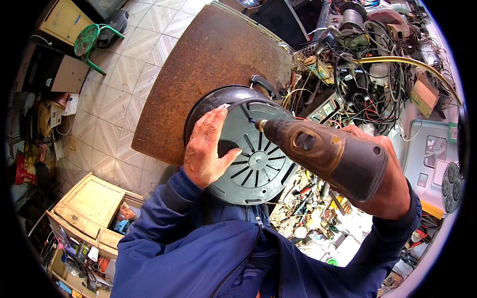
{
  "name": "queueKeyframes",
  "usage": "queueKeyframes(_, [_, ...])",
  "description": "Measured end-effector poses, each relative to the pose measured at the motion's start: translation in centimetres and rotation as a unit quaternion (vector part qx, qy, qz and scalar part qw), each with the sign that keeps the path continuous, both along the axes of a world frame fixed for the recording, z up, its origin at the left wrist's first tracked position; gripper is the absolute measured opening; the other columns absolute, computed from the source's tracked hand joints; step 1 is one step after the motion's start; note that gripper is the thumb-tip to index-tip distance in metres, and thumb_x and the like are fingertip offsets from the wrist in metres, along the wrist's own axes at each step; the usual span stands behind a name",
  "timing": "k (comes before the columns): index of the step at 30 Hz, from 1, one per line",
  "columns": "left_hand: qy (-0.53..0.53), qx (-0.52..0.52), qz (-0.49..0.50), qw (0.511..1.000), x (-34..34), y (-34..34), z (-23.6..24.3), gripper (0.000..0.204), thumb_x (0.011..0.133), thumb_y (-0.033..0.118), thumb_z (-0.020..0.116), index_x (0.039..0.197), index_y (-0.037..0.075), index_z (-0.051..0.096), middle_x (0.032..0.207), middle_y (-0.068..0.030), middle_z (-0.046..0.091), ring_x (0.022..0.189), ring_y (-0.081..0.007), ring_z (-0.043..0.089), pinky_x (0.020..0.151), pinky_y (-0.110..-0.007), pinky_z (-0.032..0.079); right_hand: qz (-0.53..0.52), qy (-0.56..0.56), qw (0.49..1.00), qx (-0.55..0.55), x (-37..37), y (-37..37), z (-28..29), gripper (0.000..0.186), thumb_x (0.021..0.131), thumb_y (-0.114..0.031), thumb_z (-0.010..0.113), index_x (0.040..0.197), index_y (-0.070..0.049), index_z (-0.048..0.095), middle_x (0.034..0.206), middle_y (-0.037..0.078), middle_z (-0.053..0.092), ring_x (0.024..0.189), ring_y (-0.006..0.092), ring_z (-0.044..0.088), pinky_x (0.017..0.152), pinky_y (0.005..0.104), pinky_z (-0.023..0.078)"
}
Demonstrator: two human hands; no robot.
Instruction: The person repairs a circular electronic device by connecting wires inside its casing. They use a multimeter to test the connections and then secure the casing with a power drill. The task involves handling wires, a multimeter, and a drill in a cluttered workshop environment.
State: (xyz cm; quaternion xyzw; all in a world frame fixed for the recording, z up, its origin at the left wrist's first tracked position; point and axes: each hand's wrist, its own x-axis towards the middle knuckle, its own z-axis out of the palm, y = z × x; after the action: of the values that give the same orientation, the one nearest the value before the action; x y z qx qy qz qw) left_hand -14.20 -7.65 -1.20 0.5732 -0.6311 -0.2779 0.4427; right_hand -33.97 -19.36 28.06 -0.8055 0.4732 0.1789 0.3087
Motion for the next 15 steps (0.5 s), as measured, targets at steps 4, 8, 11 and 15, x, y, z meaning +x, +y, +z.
queueKeyframes(4, [0.005,-0.002,-0.002,1.0,0.0,-0.2,0.3,0.099,0.071,0.01,0.091,0.157,-0.003,0.043,0.156,-0.023,0.052,0.143,-0.0435,0.05,0.121,-0.051,0.039,0.045,0.0,0.999,-0.027,1.0,-0.5,0.1,0.044,0.075,-0.006,0.087,0.117,0.0,0.072,0.109,0.013,0.072,0.088,0.0307,0.073,0.077,0.0365,0.055])
queueKeyframes(8, [0.002,-0.004,0.01,1.0,0.2,0.2,-0.1,0.099,0.071,0.01,0.091,0.157,-0.004,0.042,0.156,-0.0229,0.052,0.142,-0.0437,0.05,0.121,-0.051,0.04,0.073,0.009,0.997,-0.034,0.8,-1.0,-0.4,0.045,0.075,-0.007,0.088,0.117,-0.001,0.072,0.107,0.013,0.073,0.083,0.0287,0.074,0.074,0.0344,0.056])
queueKeyframes(11, [0.009,-0.003,0.012,1.0,0.1,0.0,-0.1,0.101,0.07,0.011,0.092,0.157,-0.004,0.042,0.155,-0.023,0.052,0.141,-0.0438,0.051,0.12,-0.051,0.041,0.041,0.001,0.999,-0.025,0.6,-0.7,-0.3,0.045,0.075,-0.008,0.089,0.116,-0.001,0.072,0.108,0.013,0.074,0.084,0.0273,0.075,0.074,0.0336,0.056])
queueKeyframes(15, [0.012,-0.001,0.012,1.0,-0.1,-0.1,-0.2,0.102,0.07,0.012,0.092,0.157,-0.004,0.041,0.155,-0.0234,0.052,0.141,-0.0441,0.051,0.121,-0.051,0.04,0.012,-0.017,1.0,-0.01,0.6,-0.5,0.0,0.047,0.077,-0.009,0.089,0.119,0.001,0.071,0.107,0.014,0.074,0.085,0.0267,0.075,0.075,0.033,0.056])
